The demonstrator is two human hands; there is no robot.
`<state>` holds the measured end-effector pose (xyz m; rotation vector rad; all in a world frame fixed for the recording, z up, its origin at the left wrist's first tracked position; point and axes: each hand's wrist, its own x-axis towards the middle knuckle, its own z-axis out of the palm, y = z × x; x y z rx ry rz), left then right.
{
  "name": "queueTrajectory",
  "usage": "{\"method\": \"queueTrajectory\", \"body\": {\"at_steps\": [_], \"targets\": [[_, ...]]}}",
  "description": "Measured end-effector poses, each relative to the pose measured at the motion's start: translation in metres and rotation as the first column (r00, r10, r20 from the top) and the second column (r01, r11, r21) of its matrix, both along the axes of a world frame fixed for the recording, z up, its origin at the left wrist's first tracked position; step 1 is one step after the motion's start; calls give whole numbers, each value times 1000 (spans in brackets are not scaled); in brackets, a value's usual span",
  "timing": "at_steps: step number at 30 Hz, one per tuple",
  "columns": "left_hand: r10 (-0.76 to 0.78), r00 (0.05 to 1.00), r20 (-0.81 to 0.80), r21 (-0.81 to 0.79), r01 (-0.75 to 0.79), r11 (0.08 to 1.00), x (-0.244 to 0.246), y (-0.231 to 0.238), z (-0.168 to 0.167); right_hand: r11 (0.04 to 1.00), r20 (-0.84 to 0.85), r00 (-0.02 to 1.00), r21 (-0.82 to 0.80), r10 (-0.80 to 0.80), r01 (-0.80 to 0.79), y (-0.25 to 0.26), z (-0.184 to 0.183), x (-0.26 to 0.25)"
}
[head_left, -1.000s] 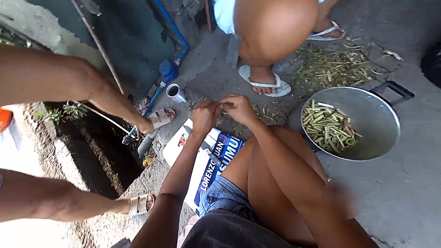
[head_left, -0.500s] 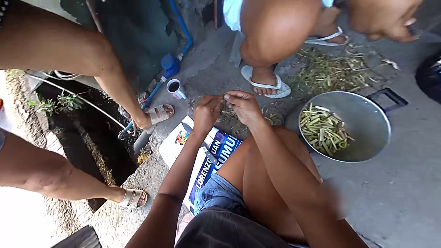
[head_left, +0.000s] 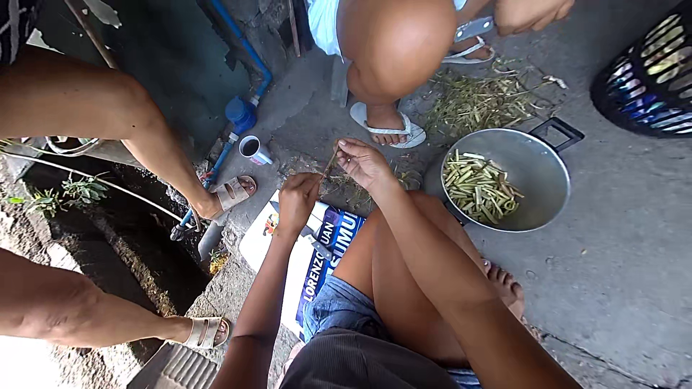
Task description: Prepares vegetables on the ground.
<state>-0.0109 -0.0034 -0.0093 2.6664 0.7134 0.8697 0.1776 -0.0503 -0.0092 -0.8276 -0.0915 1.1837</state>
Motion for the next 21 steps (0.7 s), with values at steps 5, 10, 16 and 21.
{"method": "queueTrajectory", "body": {"at_steps": [5, 10, 16, 21], "targets": [[10, 999, -48, -63, -13, 998, -18, 1, -13, 997, -42, 997, 0, -72, 72, 1, 0, 7], [116, 986, -118, -223, -140, 965, -38, 3, -27, 990, -22, 990, 8, -142, 143, 0, -3, 19], [253, 967, -34, -469, -239, 850, -14, 0, 7, 998, 45, 998, -45, -37, 40, -1, -1, 11], [184, 983, 12, -645, -133, 753, 11, 1, 23, 975, 183, 963, 64, 199, -213, -6, -2, 5]]}}
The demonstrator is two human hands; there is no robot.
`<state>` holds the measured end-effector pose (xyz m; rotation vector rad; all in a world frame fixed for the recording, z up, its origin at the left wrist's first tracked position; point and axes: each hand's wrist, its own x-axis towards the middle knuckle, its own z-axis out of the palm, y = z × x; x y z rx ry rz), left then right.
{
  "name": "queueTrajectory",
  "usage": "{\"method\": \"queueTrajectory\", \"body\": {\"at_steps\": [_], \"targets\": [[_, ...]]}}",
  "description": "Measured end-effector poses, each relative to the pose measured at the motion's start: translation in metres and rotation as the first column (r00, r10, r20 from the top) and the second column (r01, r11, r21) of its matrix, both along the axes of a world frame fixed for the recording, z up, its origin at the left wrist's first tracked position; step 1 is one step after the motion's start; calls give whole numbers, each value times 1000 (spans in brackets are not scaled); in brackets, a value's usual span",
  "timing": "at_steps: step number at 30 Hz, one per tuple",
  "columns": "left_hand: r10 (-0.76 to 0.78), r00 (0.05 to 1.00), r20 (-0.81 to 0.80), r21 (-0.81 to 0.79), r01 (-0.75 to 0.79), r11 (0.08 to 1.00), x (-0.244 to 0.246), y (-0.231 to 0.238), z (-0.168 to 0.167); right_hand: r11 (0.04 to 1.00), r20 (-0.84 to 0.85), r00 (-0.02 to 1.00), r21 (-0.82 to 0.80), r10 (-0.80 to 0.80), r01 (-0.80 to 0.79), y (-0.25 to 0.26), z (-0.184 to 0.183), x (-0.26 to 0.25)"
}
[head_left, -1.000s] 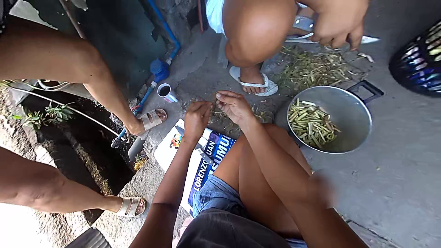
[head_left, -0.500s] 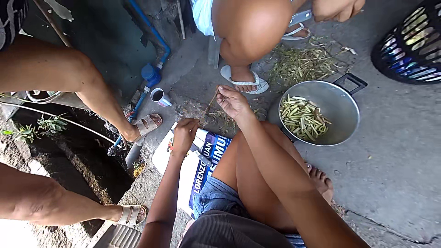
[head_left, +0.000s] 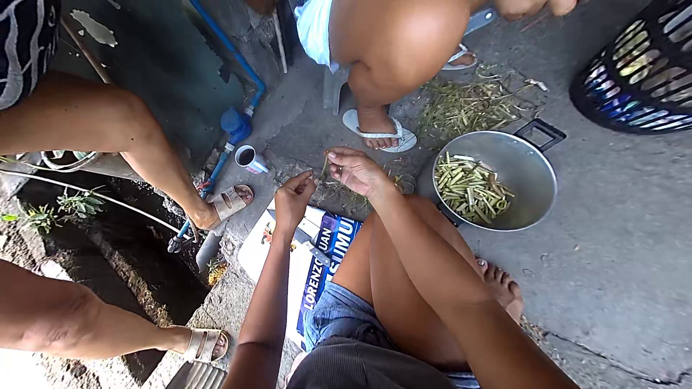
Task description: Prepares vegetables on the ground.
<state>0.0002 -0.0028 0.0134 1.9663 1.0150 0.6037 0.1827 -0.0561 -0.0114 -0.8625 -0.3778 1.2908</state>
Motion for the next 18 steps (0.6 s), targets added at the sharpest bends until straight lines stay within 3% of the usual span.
{"method": "queueTrajectory", "body": {"at_steps": [3, 14, 18], "targets": [[-42, 999, 34, -79, 44, 996, 4, 0, 2, 999, 12, 999, 24, 36, -36, -2, 1, 0], [-50, 997, 50, -65, 53, 996, 8, -2, -9, 999, -1, 999, -19, -49, 49, 2, 2, -7], [-51, 995, 81, -128, 61, 990, 9, 0, -11, 997, 60, 996, -23, -72, 73, 1, 3, -8]]}}
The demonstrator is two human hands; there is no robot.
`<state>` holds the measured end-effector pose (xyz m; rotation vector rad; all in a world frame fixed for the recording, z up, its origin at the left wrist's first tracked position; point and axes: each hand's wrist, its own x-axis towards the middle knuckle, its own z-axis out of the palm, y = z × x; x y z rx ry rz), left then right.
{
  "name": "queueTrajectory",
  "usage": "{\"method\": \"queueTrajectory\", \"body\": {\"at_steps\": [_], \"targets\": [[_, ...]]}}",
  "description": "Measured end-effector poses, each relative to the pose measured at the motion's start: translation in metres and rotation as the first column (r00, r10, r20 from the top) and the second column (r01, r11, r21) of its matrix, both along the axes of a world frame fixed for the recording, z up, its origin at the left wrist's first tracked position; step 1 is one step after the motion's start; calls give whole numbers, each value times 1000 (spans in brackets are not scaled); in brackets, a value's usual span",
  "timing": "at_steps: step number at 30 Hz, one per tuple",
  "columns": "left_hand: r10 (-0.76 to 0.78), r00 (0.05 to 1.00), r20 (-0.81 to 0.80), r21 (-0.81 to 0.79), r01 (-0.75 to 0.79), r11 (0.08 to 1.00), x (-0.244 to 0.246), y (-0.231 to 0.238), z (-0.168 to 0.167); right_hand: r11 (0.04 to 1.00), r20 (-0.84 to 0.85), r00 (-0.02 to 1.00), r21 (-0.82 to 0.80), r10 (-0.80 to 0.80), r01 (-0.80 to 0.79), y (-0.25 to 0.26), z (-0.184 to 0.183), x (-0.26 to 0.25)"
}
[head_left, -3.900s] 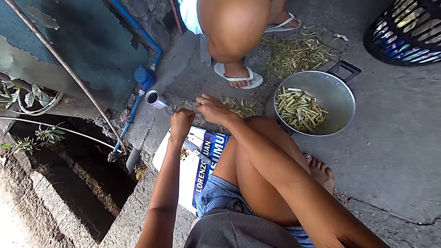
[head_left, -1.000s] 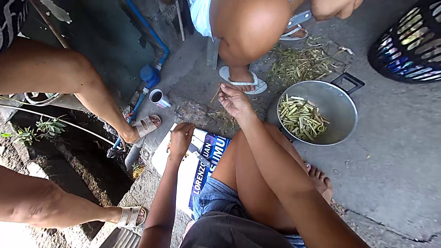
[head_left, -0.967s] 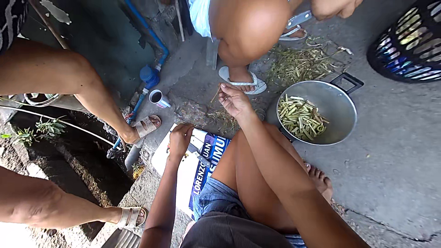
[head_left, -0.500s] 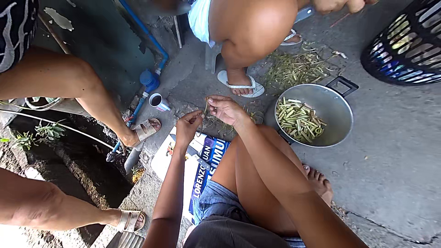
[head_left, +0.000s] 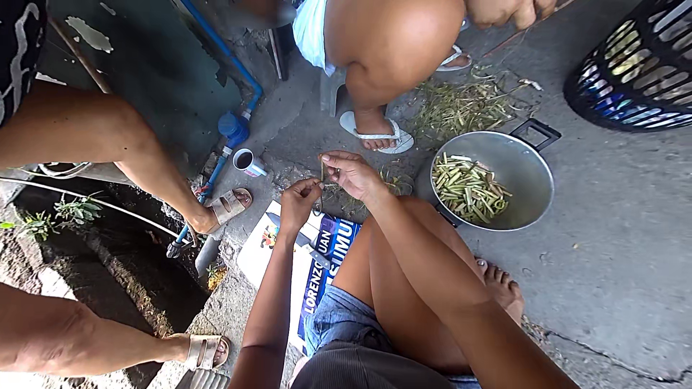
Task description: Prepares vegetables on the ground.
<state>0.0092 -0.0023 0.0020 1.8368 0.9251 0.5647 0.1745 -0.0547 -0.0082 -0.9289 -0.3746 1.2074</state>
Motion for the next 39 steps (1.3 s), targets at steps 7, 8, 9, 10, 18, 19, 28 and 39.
{"method": "queueTrajectory", "body": {"at_steps": [7, 8, 9, 10, 18, 19, 28, 39], "targets": [[29, 970, 240, -337, 55, 940, -9, 9, 9, 998, 271, 961, -21, -51, 59, -6, 0, 5], [46, 960, 276, -385, 67, 920, -11, 11, 13, 995, 328, 943, -59, -60, 84, -7, 1, 6], [61, 950, 305, -429, 80, 900, -13, 12, 17, 989, 383, 921, -98, -66, 112, -7, 1, 7], [71, 942, 329, -463, 95, 881, -15, 14, 20, 981, 427, 901, -129, -74, 142, -6, 0, 8], [44, 906, 420, -591, 237, 771, -26, 28, 21, 991, 467, 881, 129, -78, 19, -9, 0, 7], [32, 905, 424, -601, 254, 758, -26, 29, 20, 985, 463, 884, 171, -67, -15, -8, -1, 6], [100, 904, 415, -712, 254, 655, -23, 28, 13, 956, 538, 843, 232, 26, -177, -12, -3, -3], [286, 883, 371, -722, 80, 688, -11, 23, 16, 980, 778, 621, 180, -92, -81, -5, 3, -14]]}}
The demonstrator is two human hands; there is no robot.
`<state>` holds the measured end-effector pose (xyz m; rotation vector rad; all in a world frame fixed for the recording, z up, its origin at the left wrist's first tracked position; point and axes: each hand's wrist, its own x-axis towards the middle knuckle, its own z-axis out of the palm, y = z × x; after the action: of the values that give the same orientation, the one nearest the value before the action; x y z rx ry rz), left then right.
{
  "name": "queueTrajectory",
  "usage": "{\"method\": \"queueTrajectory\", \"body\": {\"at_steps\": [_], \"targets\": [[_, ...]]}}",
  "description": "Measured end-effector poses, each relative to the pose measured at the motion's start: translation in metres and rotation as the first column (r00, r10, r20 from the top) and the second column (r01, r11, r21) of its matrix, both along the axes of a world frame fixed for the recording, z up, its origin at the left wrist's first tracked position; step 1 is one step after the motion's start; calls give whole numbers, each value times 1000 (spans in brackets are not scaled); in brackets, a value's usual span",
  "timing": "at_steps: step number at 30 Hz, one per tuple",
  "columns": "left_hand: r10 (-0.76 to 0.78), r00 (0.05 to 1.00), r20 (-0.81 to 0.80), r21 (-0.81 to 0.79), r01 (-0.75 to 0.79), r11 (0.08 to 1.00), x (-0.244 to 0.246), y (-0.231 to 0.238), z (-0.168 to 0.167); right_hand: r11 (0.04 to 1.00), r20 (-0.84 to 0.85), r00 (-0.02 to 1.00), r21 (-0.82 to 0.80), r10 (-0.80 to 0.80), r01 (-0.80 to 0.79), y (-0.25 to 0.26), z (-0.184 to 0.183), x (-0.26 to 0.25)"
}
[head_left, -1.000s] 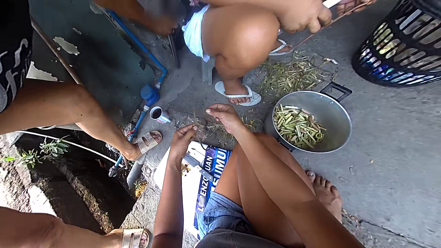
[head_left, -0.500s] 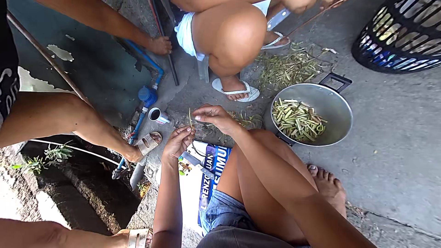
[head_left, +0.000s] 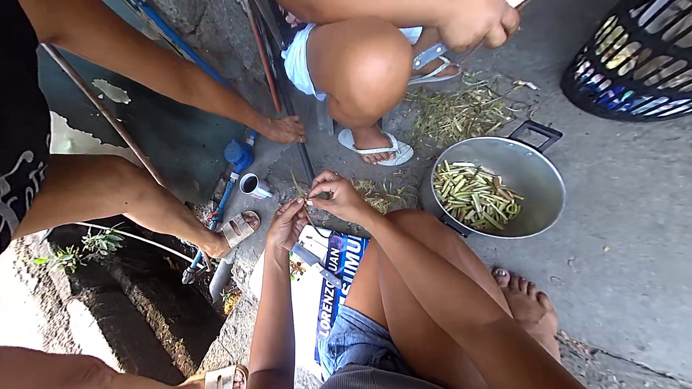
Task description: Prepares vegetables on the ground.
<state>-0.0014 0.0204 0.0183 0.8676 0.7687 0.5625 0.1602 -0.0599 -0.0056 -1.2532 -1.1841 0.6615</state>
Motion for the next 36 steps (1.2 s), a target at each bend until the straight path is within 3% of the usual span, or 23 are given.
{"method": "queueTrajectory", "body": {"at_steps": [8, 12, 19, 26, 29, 36], "targets": [[-55, 996, -68, 126, 63, 990, -8, 0, 1, 1000, -6, 1000, -19, 16, -16, 2, -2, 1], [-83, 983, -162, 218, 118, 969, -10, -2, 2, 999, 65, 998, -27, 19, -17, 2, -1, -1], [-131, 969, -211, 214, 176, 961, -12, -4, 2, 996, 210, 975, -65, 70, -57, 0, 2, -4], [-193, 933, -305, 316, 290, 903, -24, -10, -6, 994, 251, 965, 97, -78, 55, 4, -19, 1], [-233, 905, -356, 376, 367, 851, -35, -9, 0, 989, 305, 947, 134, -100, 61, 7, -23, -1], [-304, 750, -587, 477, 624, 619, -46, -3, 12, 994, 331, 943, 110, -40, 4, 8, -28, -10]]}}
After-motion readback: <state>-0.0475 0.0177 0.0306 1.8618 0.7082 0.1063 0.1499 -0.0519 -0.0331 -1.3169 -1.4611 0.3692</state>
